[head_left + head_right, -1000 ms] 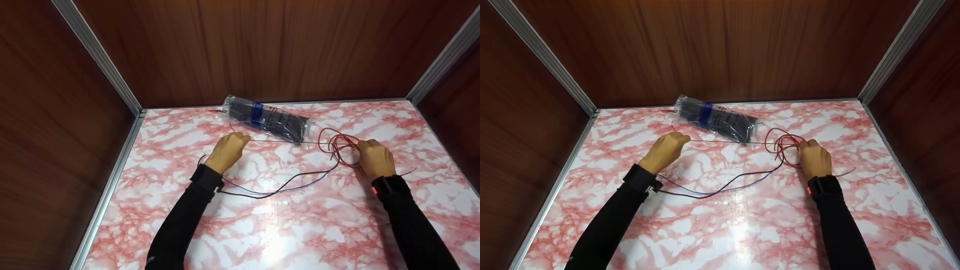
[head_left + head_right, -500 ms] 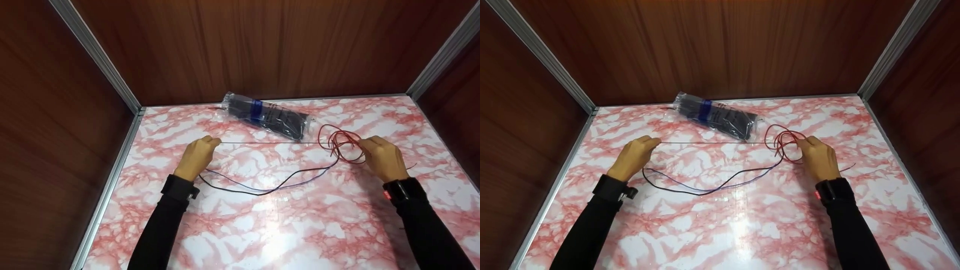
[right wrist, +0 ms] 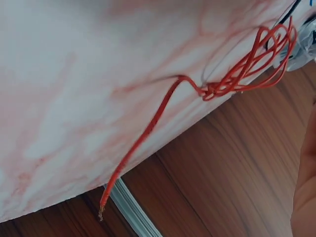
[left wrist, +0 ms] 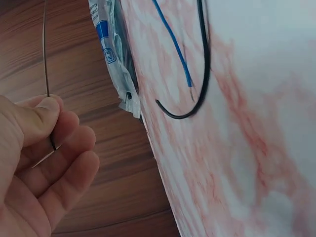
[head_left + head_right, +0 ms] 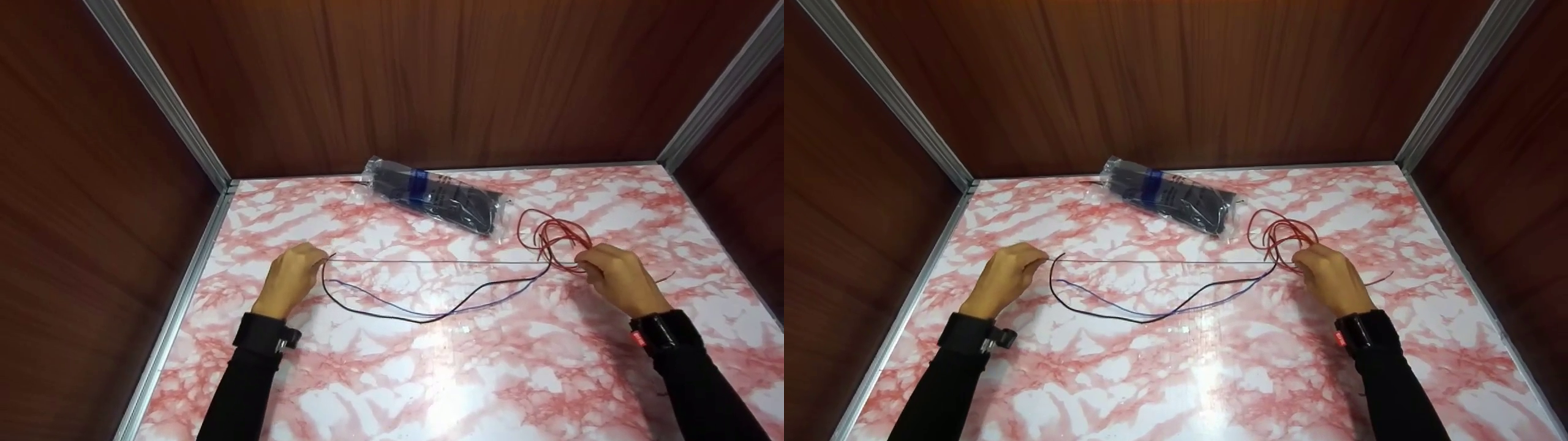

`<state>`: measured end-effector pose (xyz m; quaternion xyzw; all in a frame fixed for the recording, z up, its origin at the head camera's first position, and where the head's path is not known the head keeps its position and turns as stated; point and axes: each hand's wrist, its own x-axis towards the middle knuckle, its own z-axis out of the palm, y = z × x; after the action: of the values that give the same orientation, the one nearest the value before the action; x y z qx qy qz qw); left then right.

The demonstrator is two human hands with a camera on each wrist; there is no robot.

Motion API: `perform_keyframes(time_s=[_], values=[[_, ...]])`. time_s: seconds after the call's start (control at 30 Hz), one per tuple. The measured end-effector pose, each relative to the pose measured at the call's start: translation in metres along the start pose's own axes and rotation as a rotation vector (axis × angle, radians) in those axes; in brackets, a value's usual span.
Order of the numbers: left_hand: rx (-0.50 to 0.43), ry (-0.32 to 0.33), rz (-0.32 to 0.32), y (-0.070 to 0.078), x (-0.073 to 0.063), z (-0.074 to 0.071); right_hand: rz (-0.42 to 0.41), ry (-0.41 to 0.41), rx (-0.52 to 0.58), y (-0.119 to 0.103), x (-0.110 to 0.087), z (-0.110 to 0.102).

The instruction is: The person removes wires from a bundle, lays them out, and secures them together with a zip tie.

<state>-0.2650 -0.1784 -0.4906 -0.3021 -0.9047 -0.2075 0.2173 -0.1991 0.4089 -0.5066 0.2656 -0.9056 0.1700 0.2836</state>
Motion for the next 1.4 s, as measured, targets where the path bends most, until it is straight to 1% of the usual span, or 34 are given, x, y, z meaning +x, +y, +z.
perform_keyframes(time_s=[0.1, 0.17, 0.23, 0.33, 0.47, 0.53, 0.6, 0.63, 0.7, 0.8, 0.9, 1.03, 1.13, 1.27, 1.33, 1.4], values=[[-0.014, -0.024, 0.007, -0.001, -0.005, -0.002, 0.004, -0.028, 0.047, -0.001, -0.005, 0.003], [-0.017, -0.061, 0.007, -0.001, -0.007, -0.004, 0.003, -0.048, 0.083, -0.003, -0.01, 0.004], [-0.022, -0.113, 0.001, 0.0, -0.01, -0.007, -0.007, -0.079, 0.11, -0.005, -0.014, 0.005], [-0.048, -0.215, -0.014, 0.001, -0.017, -0.012, -0.026, -0.144, 0.138, -0.009, -0.02, 0.006], [-0.113, -0.341, -0.016, 0.003, -0.025, -0.013, -0.035, -0.207, 0.137, -0.015, -0.025, 0.01], [-0.136, -0.381, 0.004, 0.004, -0.025, -0.01, -0.037, -0.227, 0.12, -0.017, -0.025, 0.013], [-0.136, -0.402, 0.023, 0.004, -0.025, -0.004, -0.046, -0.24, 0.092, -0.019, -0.024, 0.017], [-0.126, -0.406, 0.034, 0.004, -0.024, -0.001, -0.051, -0.245, 0.08, -0.02, -0.022, 0.02], [-0.09, -0.395, 0.06, 0.004, -0.023, 0.004, -0.059, -0.255, 0.059, -0.021, -0.018, 0.026], [-0.01, -0.369, 0.067, 0.002, -0.021, 0.011, -0.051, -0.262, 0.029, -0.022, -0.013, 0.033], [0.068, -0.352, 0.061, 0.0, -0.021, 0.016, -0.028, -0.268, 0.003, -0.022, -0.009, 0.039], [0.134, -0.36, 0.048, 0.0, -0.024, 0.02, -0.016, -0.271, -0.018, -0.022, -0.009, 0.043], [0.155, -0.35, 0.054, 0.002, -0.025, 0.021, -0.017, -0.264, -0.015, -0.024, -0.008, 0.047], [0.185, -0.289, 0.08, 0.006, -0.021, 0.023, -0.011, -0.264, 0.024, -0.027, -0.004, 0.051], [0.205, -0.264, 0.076, 0.007, -0.02, 0.025, 0.001, -0.263, 0.059, -0.028, -0.001, 0.052], [0.216, -0.255, 0.056, 0.008, -0.02, 0.027, 0.01, -0.258, 0.094, -0.029, 0.001, 0.052]])
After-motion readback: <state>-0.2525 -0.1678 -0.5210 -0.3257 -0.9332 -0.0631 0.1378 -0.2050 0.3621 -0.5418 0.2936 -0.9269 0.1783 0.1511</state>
